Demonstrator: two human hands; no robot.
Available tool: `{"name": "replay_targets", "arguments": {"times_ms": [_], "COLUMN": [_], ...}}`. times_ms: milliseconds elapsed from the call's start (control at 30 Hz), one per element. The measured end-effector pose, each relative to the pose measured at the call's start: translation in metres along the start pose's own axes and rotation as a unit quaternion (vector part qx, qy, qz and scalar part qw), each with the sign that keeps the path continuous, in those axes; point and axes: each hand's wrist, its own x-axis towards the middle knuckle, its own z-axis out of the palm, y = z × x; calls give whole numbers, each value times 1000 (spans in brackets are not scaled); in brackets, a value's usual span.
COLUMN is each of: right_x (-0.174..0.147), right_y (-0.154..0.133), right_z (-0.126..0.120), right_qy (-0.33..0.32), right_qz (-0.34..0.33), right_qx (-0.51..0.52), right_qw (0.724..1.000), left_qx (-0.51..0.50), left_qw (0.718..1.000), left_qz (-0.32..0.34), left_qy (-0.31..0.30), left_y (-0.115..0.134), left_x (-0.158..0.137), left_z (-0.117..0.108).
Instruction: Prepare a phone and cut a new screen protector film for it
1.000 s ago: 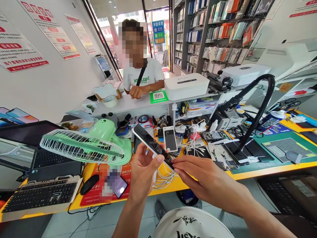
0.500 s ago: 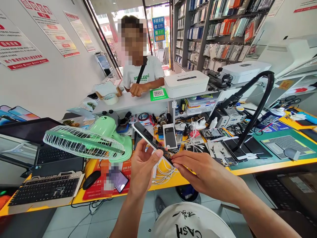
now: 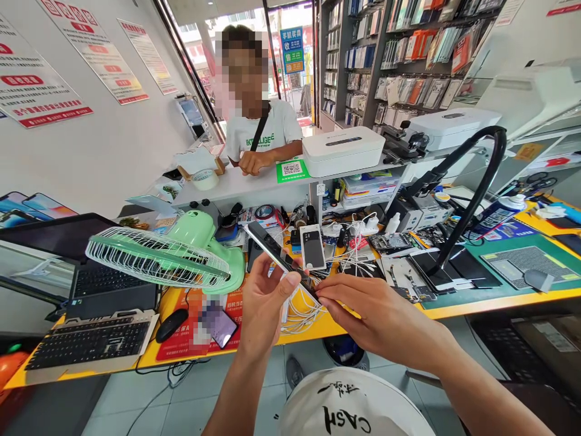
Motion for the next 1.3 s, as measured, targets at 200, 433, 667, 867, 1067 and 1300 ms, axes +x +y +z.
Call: {"name": "replay_targets", "arguments": {"times_ms": [200,433,667,867,1067,1300], "right_x": [1,1,3,4,3,4], "right_y": [2,1,2,2,4,-1], "right_z": [0,5,5,4,6,6], "right_qy": [-7,4,-2,7,3,8], "right_qz": [12,25,24,29,35,28], "right_qx": [19,20,12,25,45,44], "right_qw": [1000,999,1000,999,998,999], "left_qx": [1,7,2,11,11,11], "left_qw": [1000,1000,1000,1000,1000,999], "left_qz": [0,8,9,10,13,14], "left_qy": [14,25,21,5,16,37], "left_y": [-2,-2,-5,-5,-4,-1], "left_x": [1,-1,0,-1,0,-5], "left_z": [0,0,-3,-5,-5,-4]}}
